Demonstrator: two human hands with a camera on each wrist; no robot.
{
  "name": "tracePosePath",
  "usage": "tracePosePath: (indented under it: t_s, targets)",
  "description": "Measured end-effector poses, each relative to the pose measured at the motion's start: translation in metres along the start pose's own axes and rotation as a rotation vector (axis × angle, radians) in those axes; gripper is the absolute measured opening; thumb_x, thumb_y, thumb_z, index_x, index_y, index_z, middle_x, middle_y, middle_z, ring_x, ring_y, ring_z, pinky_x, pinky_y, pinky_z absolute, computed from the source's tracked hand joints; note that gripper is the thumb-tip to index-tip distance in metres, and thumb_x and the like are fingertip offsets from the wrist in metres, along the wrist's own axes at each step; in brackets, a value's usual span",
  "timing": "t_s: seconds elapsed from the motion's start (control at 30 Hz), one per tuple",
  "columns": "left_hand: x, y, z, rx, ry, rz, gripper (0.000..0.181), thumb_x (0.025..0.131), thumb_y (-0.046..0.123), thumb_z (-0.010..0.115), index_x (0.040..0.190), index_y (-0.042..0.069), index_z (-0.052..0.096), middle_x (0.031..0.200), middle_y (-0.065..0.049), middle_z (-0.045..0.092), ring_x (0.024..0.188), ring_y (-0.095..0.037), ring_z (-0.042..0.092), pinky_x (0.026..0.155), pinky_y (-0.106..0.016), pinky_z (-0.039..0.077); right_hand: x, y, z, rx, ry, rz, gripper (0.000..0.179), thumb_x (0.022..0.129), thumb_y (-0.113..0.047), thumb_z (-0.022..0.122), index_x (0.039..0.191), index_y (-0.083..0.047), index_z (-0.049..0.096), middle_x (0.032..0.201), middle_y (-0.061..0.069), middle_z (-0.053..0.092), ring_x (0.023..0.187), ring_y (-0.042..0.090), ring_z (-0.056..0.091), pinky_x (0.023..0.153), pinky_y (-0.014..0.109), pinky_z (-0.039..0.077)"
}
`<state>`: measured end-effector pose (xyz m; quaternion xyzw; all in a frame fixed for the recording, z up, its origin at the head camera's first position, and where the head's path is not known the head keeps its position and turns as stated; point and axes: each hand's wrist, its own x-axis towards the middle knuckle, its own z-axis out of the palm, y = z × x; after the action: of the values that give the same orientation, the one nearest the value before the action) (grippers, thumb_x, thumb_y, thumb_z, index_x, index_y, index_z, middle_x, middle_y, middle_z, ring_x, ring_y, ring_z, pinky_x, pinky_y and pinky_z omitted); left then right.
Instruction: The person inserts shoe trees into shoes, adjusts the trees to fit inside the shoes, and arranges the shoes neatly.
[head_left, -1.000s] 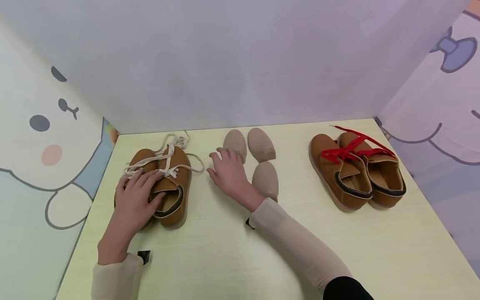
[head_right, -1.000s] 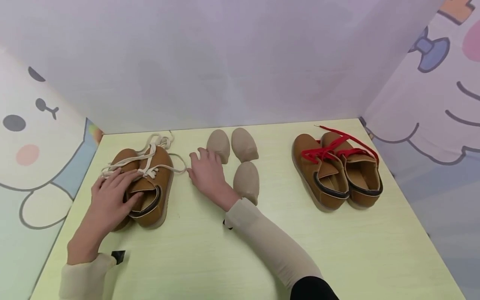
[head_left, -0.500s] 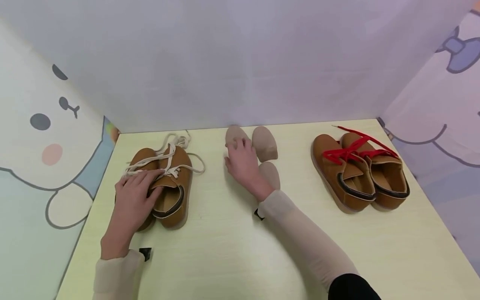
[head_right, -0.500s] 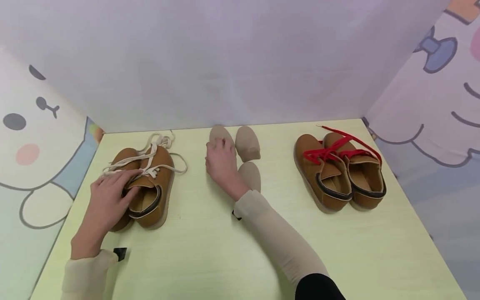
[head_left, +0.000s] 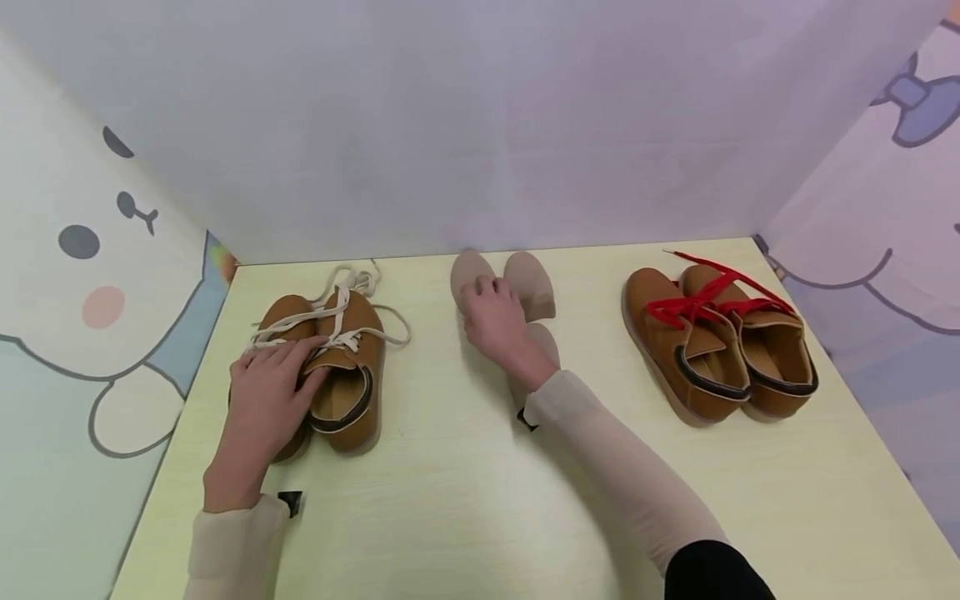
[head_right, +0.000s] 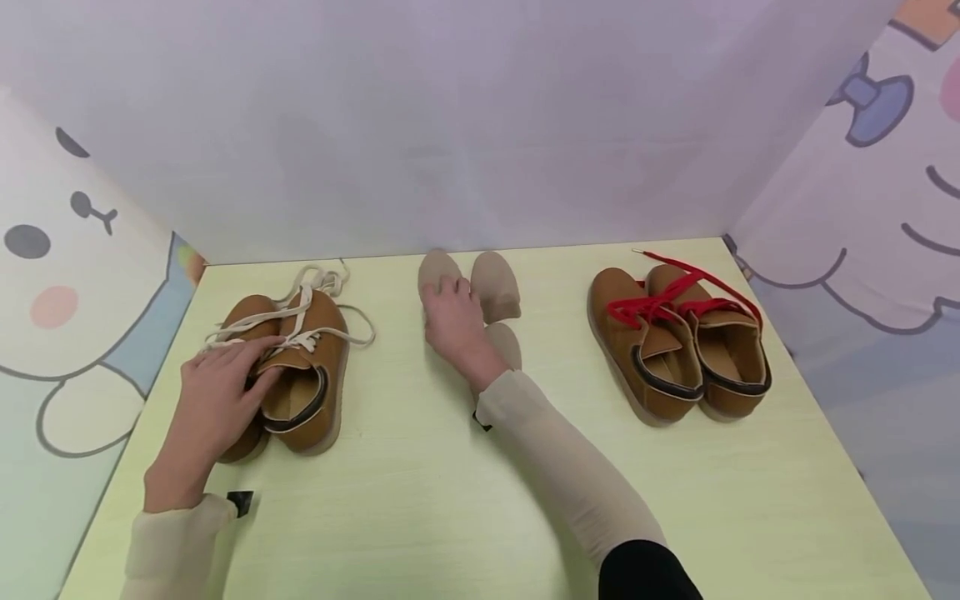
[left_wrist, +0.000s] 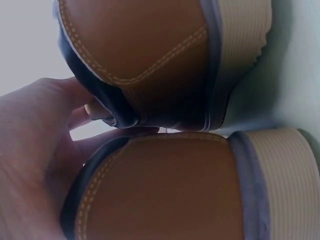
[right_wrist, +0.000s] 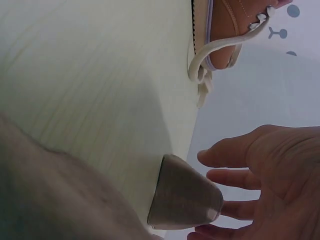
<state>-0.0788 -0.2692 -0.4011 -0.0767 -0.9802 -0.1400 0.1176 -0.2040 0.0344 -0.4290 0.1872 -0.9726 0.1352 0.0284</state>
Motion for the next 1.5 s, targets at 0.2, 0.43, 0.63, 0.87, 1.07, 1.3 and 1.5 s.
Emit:
tracePosePath:
  t_s: [0.2, 0.43, 0.63, 0.87, 1.07, 1.3, 1.5]
  targets:
    - [-0.001, -0.003, 0.0, 0.004, -0.006, 0.003, 0.04, 0.099, 0.019, 0.07, 0.138, 0.015, 0.062, 0.129, -0.021, 0.07, 0.124, -0.048, 0.058, 0.099, -0.07, 0.032, -0.001, 0.0, -0.004, 0.0, -0.017, -0.053, 0.027, 0.098, -0.014, 0.068, 0.124, -0.007, 0.064, 0.14, 0.019, 0.058, 0.121, 0.044, 0.054, 0.092, 0.054, 0.055]
    - [-0.001, -0.005, -0.001, -0.012, -0.007, -0.01, 0.038, 0.101, 0.014, 0.066, 0.139, 0.014, 0.062, 0.134, -0.024, 0.068, 0.125, -0.049, 0.057, 0.096, -0.07, 0.033, -0.001, 0.002, -0.003, 0.029, -0.026, -0.07, 0.033, 0.097, -0.014, 0.073, 0.128, -0.008, 0.064, 0.142, 0.02, 0.057, 0.125, 0.046, 0.053, 0.086, 0.053, 0.06]
    - [-0.002, -0.006, -0.001, -0.013, -0.015, -0.013, 0.039, 0.101, 0.014, 0.066, 0.139, 0.014, 0.061, 0.134, -0.025, 0.067, 0.124, -0.05, 0.057, 0.093, -0.07, 0.034, 0.001, 0.003, 0.001, 0.048, -0.088, -0.055, 0.037, 0.098, 0.002, 0.059, 0.132, -0.011, 0.064, 0.148, 0.017, 0.052, 0.134, 0.046, 0.049, 0.085, 0.053, 0.061]
    - [-0.004, -0.006, 0.0, -0.026, -0.005, -0.018, 0.038, 0.101, 0.013, 0.066, 0.139, 0.014, 0.062, 0.134, -0.025, 0.067, 0.125, -0.05, 0.056, 0.093, -0.071, 0.034, -0.001, 0.006, 0.004, 0.028, -0.082, -0.074, 0.049, 0.097, 0.011, 0.05, 0.138, -0.013, 0.062, 0.149, 0.015, 0.053, 0.134, 0.044, 0.05, 0.089, 0.05, 0.06]
    - [-0.003, -0.005, 0.0, -0.033, -0.009, -0.021, 0.039, 0.101, 0.013, 0.066, 0.139, 0.014, 0.061, 0.135, -0.025, 0.067, 0.124, -0.051, 0.056, 0.093, -0.071, 0.034, -0.006, 0.007, 0.005, -0.023, -0.04, -0.119, 0.044, 0.096, 0.011, 0.055, 0.133, -0.011, 0.062, 0.142, 0.016, 0.057, 0.128, 0.044, 0.054, 0.091, 0.051, 0.059]
    - [-0.002, -0.006, 0.0, -0.034, -0.014, -0.02, 0.038, 0.101, 0.013, 0.065, 0.139, 0.014, 0.061, 0.135, -0.025, 0.067, 0.125, -0.051, 0.056, 0.092, -0.072, 0.034, -0.013, 0.004, 0.0, -0.058, 0.022, -0.155, 0.038, 0.097, 0.007, 0.059, 0.132, -0.009, 0.061, 0.138, 0.019, 0.061, 0.124, 0.046, 0.058, 0.099, 0.05, 0.056]
    - [-0.001, -0.007, 0.0, -0.03, -0.021, -0.017, 0.038, 0.102, 0.013, 0.064, 0.14, 0.015, 0.06, 0.135, -0.025, 0.066, 0.125, -0.051, 0.055, 0.091, -0.072, 0.034, -0.022, 0.0, -0.007, -0.081, 0.059, -0.176, 0.033, 0.1, 0.006, 0.055, 0.13, -0.007, 0.059, 0.137, 0.022, 0.06, 0.125, 0.045, 0.059, 0.105, 0.049, 0.054]
